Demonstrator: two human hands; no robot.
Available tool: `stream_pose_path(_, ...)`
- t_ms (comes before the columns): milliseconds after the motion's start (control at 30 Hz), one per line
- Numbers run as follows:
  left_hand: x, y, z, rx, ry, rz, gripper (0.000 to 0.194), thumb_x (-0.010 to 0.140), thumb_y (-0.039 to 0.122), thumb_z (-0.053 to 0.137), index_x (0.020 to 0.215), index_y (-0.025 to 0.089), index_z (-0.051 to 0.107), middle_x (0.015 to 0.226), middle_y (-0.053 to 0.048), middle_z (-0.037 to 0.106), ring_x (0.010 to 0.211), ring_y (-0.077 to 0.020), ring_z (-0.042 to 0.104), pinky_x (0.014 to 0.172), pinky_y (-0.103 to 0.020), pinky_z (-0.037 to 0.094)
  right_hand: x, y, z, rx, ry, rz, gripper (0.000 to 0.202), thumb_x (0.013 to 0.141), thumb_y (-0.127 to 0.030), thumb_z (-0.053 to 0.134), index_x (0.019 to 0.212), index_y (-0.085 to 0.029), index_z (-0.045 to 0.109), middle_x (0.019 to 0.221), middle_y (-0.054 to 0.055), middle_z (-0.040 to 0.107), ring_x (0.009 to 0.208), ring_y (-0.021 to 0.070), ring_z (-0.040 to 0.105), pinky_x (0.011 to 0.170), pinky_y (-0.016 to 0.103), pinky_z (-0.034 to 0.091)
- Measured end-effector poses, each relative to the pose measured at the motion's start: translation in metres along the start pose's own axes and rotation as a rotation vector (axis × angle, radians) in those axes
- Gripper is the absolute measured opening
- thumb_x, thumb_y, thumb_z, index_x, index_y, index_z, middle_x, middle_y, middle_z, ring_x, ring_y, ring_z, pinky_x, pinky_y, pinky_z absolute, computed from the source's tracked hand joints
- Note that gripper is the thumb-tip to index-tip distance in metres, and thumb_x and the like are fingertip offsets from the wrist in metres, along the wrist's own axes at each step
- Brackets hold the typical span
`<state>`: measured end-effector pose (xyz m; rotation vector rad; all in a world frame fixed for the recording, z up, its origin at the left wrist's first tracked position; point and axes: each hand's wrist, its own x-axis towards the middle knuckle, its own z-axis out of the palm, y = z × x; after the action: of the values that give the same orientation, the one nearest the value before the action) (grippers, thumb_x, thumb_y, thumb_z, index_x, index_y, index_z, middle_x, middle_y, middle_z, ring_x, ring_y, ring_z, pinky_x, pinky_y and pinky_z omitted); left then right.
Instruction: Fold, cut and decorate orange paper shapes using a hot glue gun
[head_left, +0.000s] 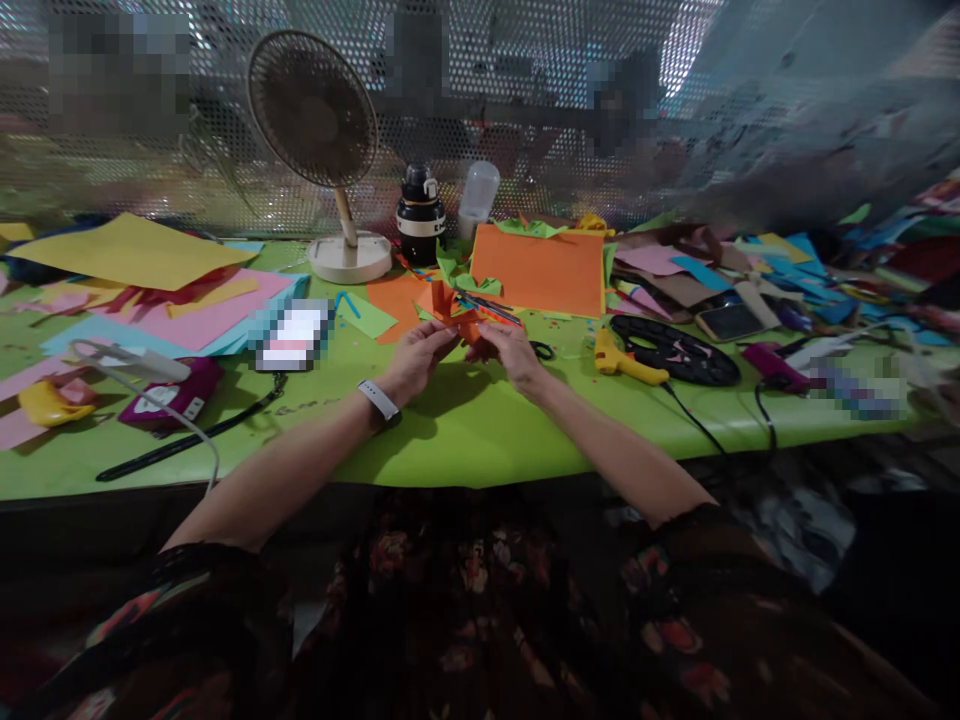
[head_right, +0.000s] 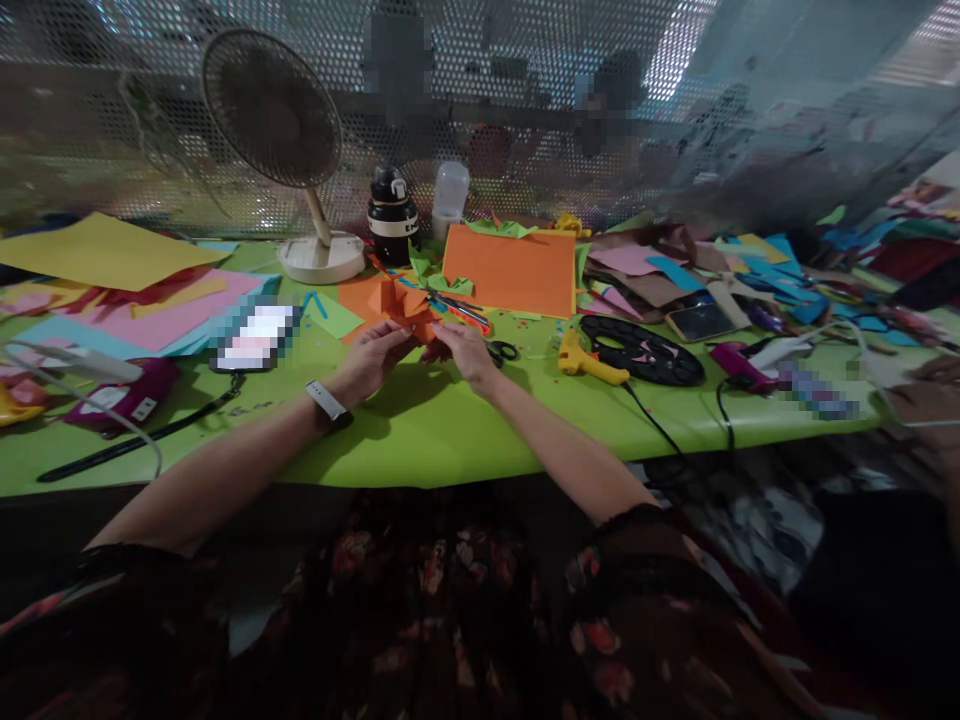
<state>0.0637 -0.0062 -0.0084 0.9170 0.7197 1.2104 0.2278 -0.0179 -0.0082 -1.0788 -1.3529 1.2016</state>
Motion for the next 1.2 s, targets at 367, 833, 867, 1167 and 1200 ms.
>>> stream_pose_path(367, 0.0008, -0.0013, -0.0007, -0.048, -0.023, 0.004, 0.012, 0.07, 0.013, 0.075, 0.069, 0.017, 0.064, 0.079, -0.001, 0.073, 0.083, -0.0128, 0.07, 0.096, -0.03, 0.05, -0.0032, 0.0023, -0.0003, -0.053, -0.035, -0.122, 0.046, 0.078, -0.065, 0.066, 0.067, -0.021, 0.057, 0.056, -0.003, 0.058, 0.05, 0.0095, 0.052, 0.052, 0.025, 0.041)
stream_pose_path(833, 0.0013, -0.0032, -0.0022, -0.097, -0.062, -0.024, 0.016, 0.07, 0.016, 0.08, 0.069, 0.015, 0.064, 0.071, -0.001, 0.071, 0.073, -0.0117, 0.069, 0.093, -0.03, 0.051, -0.0045, 0.0004, -0.0003, 0.047, -0.08, -0.031, 0.04, 0.068, -0.055, 0.079, 0.07, -0.017, 0.065, 0.058, 0.0, 0.065, 0.053, 0.0099, 0.058, 0.052, 0.023, 0.047)
stream_pose_path(867, 0.0007, -0.0026, -0.002, -0.1, -0.073, -0.032, 0.015, 0.071, 0.016, 0.08, 0.07, 0.015, 0.065, 0.073, -0.001, 0.072, 0.074, -0.012, 0.069, 0.093, -0.031, 0.052, -0.0046, 0.0005, -0.0005, 0.055, -0.074, -0.023, 0.039, 0.069, -0.054, 0.079, 0.071, -0.017, 0.065, 0.058, 0.0, 0.065, 0.053, 0.0098, 0.058, 0.051, 0.023, 0.046)
stream_pose_path(1167, -0.0011, -0.0015, -0.0035, -0.051, -0.125, -0.02, 0.019, 0.067, 0.016, 0.083, 0.079, 0.013, 0.069, 0.081, -0.003, 0.074, 0.077, -0.0117, 0.07, 0.09, -0.028, 0.053, -0.0071, -0.0006, 0.0008, 0.089, -0.074, 0.004, 0.035, 0.068, -0.049, 0.079, 0.072, -0.017, 0.065, 0.06, 0.0, 0.066, 0.051, 0.0084, 0.056, 0.051, 0.022, 0.044)
stream_pose_path(1200, -0.0006, -0.0011, -0.0041, -0.035, -0.132, -0.01, 0.019, 0.067, 0.017, 0.084, 0.079, 0.013, 0.069, 0.08, -0.003, 0.074, 0.076, -0.0113, 0.07, 0.089, -0.027, 0.053, -0.0069, -0.0008, 0.0001, 0.088, -0.083, 0.012, 0.035, 0.068, -0.048, 0.079, 0.073, -0.017, 0.065, 0.06, 0.0, 0.067, 0.052, 0.0087, 0.057, 0.051, 0.023, 0.044)
